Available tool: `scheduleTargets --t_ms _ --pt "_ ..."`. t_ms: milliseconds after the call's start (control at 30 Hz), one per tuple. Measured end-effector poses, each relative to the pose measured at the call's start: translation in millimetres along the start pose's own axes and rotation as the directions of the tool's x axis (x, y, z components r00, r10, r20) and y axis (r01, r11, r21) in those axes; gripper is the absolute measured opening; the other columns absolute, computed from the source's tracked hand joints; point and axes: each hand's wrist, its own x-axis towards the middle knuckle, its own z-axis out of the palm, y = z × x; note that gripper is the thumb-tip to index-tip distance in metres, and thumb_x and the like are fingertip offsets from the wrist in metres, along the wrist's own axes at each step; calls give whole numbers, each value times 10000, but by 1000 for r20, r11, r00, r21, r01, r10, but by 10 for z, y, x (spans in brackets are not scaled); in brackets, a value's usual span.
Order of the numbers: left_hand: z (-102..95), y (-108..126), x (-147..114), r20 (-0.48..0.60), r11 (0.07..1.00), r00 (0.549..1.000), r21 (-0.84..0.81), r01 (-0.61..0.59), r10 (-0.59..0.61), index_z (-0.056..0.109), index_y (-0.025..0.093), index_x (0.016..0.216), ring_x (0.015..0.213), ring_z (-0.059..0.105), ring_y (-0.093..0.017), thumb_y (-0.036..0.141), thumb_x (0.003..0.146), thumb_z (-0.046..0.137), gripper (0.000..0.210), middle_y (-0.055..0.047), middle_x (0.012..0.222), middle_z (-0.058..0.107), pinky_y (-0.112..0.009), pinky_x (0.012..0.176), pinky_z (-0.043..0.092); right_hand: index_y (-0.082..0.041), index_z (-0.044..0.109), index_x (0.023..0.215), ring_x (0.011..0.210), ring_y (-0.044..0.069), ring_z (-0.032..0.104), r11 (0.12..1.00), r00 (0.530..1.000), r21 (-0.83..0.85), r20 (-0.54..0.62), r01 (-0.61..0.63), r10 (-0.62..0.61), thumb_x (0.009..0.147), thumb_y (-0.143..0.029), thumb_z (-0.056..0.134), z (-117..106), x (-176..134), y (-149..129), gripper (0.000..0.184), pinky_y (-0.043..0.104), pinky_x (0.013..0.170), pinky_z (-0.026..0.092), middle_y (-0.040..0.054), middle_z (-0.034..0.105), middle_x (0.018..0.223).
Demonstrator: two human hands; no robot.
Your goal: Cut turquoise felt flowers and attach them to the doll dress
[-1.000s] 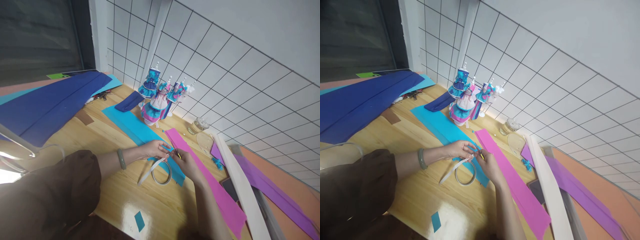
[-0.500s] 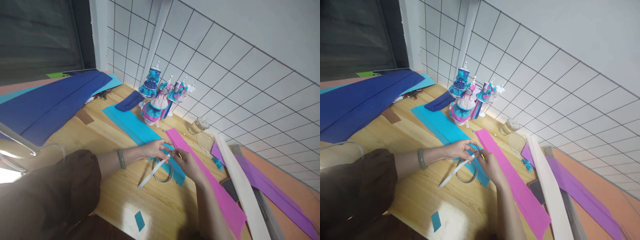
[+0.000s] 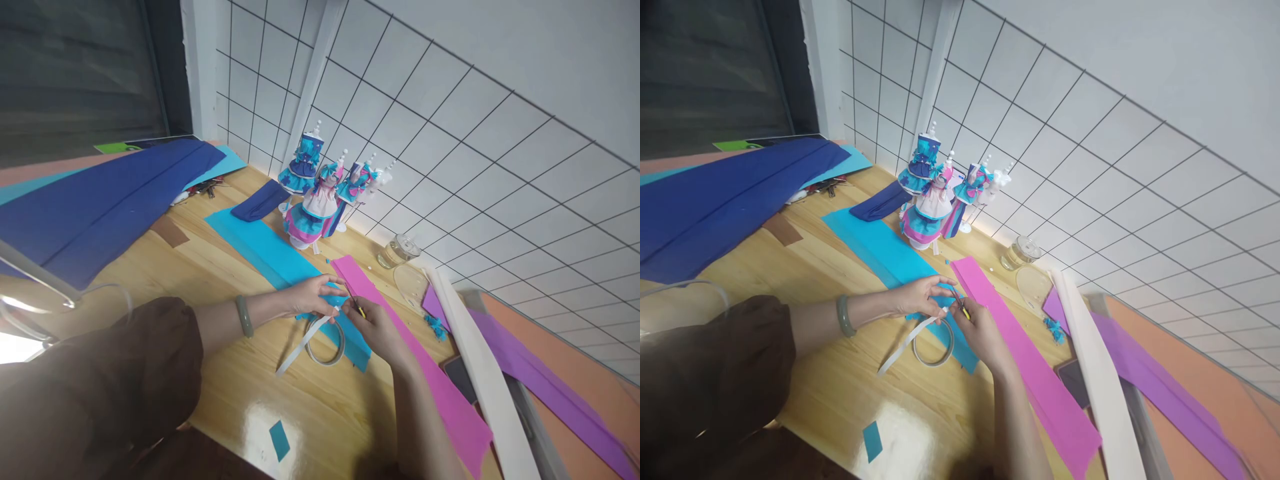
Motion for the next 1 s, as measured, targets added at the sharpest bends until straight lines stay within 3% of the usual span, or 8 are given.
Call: scheduleTargets --t_ms 200,533,767,867,1000 --pt "16 32 3 6 998 999 36 -49 49 379 221 1189 604 620 -115 255 569 752 724 -133 1101 554 -310 610 510 -171 513 711 523 118 387 998 992 -20 -118 -55 52 821 -454 401 20 37 63 323 229 484 311 -18 455 579" --pt "29 69 -8 12 997 999 66 -46 46 362 218 1206 580 617 -118 241 582 742 731 -95 1002 573 -308 584 505 -173 562 739 510 123 434 993 980 -91 -192 -72 53 804 -366 437 21 41 48 238 226 484 312 -15 519 571" --pt "12 66 -14 41 990 995 109 -93 89 361 235 1215 605 622 -120 220 617 718 697 -105 1055 563 -311 603 500 -157 590 737 499 110 384 987 953 20 -254 -162 162 758 -396 493 24 59 54 260 219 456 294 -18 455 560" --pt "0 62 -11 38 988 993 106 -111 107 341 237 1223 596 620 -118 218 616 719 715 -109 1060 565 -308 599 500 -154 608 809 475 98 365 974 957 161 -215 -161 194 740 -426 517 34 64 109 294 215 433 291 -15 456 577" --pt "1 73 -10 45 987 993 113 -112 107 347 223 1215 596 616 -112 229 614 721 707 -108 1035 579 -291 598 499 -159 583 843 401 75 247 899 973 387 -20 -206 231 741 -484 512 40 67 154 349 209 380 201 -70 268 488"
